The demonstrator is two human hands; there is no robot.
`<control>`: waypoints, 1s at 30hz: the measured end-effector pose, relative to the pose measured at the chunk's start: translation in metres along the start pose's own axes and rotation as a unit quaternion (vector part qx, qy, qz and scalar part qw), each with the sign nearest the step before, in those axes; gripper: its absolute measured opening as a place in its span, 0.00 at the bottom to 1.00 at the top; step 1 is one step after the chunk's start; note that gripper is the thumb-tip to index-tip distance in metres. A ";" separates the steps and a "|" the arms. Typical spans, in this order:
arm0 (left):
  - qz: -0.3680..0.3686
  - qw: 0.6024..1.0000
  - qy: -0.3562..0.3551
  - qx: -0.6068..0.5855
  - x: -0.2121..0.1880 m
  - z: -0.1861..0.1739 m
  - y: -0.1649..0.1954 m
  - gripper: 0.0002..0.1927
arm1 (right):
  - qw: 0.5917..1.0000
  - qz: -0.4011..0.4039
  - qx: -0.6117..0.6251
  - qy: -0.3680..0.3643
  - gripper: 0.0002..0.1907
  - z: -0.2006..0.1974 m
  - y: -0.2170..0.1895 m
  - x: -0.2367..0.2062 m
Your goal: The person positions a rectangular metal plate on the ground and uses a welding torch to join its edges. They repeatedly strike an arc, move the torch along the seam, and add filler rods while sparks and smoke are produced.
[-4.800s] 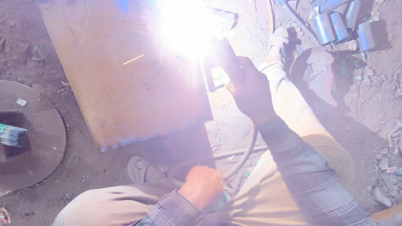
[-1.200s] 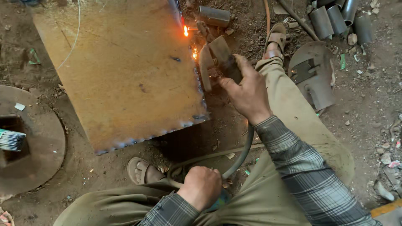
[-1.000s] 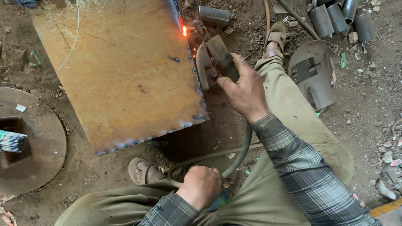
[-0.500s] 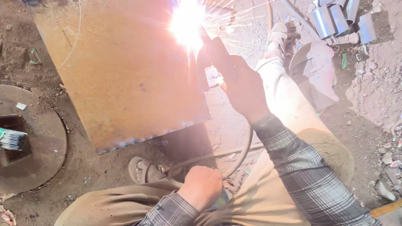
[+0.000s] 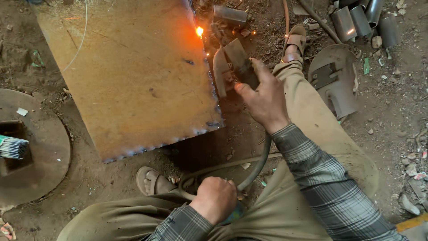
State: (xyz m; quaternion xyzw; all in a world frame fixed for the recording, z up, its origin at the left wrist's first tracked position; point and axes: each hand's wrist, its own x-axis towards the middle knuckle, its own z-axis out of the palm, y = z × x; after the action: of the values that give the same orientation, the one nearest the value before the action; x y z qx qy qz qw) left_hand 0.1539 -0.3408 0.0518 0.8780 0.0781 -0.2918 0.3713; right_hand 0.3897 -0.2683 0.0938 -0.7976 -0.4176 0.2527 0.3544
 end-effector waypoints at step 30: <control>0.002 1.000 -0.020 0.009 0.001 -0.001 -0.004 0.13 | 1.000 -0.011 0.025 0.011 0.28 0.003 0.002 0.001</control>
State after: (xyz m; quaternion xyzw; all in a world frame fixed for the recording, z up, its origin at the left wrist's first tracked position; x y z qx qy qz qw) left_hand 0.1538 -0.3376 0.0497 0.8757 0.0662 -0.3088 0.3653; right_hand 0.3887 -0.2673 0.0897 -0.7866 -0.4156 0.2502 0.3820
